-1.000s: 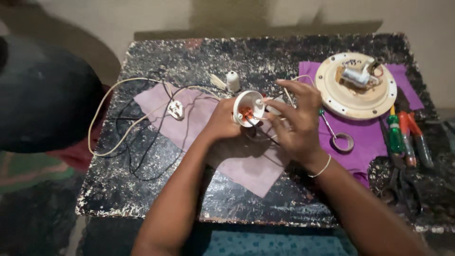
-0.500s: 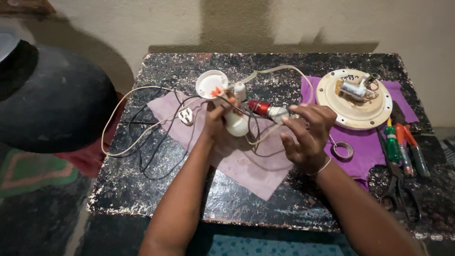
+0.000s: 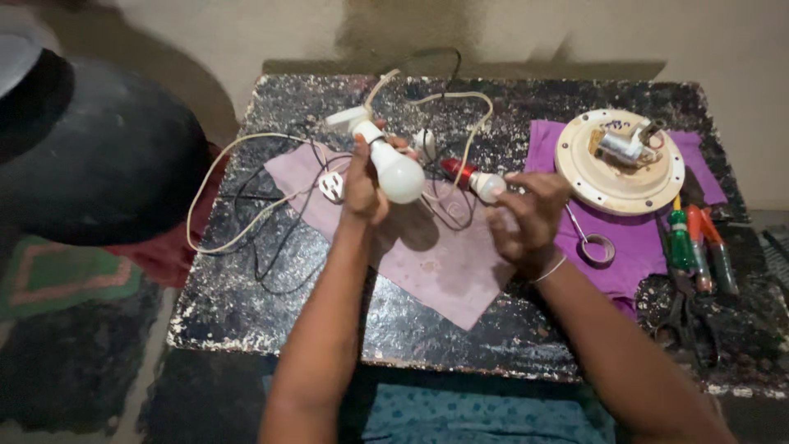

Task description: The person disassembles a white light fixture, uses pliers to strip and adjust wires, then reassembles the fixture and plugs it into a wall socket to test it.

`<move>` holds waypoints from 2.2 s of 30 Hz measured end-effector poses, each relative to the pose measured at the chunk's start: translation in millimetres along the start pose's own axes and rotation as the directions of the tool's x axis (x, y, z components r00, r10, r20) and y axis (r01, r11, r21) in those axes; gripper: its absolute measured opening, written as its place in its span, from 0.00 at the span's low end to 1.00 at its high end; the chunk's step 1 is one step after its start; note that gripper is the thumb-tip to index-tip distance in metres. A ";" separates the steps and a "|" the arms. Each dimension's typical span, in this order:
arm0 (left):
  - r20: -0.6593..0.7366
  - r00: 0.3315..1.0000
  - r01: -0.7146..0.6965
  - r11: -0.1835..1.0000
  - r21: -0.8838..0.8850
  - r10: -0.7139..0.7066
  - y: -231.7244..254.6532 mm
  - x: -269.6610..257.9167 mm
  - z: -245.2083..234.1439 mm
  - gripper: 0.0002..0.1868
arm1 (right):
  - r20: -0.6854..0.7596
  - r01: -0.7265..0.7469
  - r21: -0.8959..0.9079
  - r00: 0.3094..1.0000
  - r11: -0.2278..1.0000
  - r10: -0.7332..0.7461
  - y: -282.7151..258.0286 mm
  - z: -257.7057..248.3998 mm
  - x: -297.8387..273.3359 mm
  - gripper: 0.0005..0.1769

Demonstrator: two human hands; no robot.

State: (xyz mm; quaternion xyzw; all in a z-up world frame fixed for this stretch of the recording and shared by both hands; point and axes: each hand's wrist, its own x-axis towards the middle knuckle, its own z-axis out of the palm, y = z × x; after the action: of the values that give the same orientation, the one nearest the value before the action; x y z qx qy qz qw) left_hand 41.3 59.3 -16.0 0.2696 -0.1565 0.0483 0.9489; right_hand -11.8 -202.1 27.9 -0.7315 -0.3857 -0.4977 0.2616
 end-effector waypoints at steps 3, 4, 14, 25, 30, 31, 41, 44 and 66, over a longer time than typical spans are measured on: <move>-0.010 0.999 -0.045 0.974 0.223 0.048 -20.2 6.3 -13.1 0.26 | 0.122 0.053 0.017 0.991 0.998 -0.055 -9.5 17.9 1.0 0.24; -0.013 0.998 -0.055 0.946 0.319 0.062 -27.0 8.1 -15.7 0.28 | 0.182 0.066 0.027 0.981 0.997 -0.070 -16.0 22.2 0.9 0.27; 0.181 0.983 -0.058 0.995 0.085 0.042 -61.6 -10.3 20.8 0.23 | 0.252 0.046 -0.028 0.967 0.999 -0.037 -34.7 21.2 3.8 0.39; 0.445 0.894 -0.429 0.362 0.828 0.041 -56.8 -31.9 48.3 0.35 | 0.204 0.089 -0.056 0.976 0.994 -0.076 -15.6 26.0 -20.5 0.43; 0.578 0.807 -0.583 0.006 0.813 0.117 -35.8 -27.8 42.0 0.29 | 0.184 0.034 -0.112 0.983 0.993 -0.013 -14.8 22.6 -22.1 0.40; 0.588 0.801 -0.583 -0.078 0.809 0.108 -30.4 -27.1 40.8 0.27 | 0.187 0.020 -0.111 0.982 0.994 0.001 -16.4 21.1 -20.3 0.39; 0.424 0.641 0.261 -0.701 0.663 0.640 57.4 -29.9 31.8 0.21 | 0.020 -0.207 0.014 0.978 0.978 0.207 -5.6 12.1 -33.3 0.40; 0.161 0.781 0.377 -0.660 0.649 0.604 66.3 -33.6 32.0 0.21 | -0.019 -0.249 0.083 0.968 0.965 0.252 7.4 15.0 -37.7 0.41; 0.239 0.947 -0.018 -0.710 0.704 0.214 107.1 -45.0 11.7 0.15 | 0.097 -0.042 -0.013 0.994 0.999 0.043 21.5 4.6 -35.9 0.41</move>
State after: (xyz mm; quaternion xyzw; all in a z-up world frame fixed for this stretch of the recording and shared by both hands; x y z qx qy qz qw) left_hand -23.4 143.8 32.1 0.9404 -0.0053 0.3207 0.1132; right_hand 0.9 -221.6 -7.2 -0.7643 -0.3794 -0.4581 0.2490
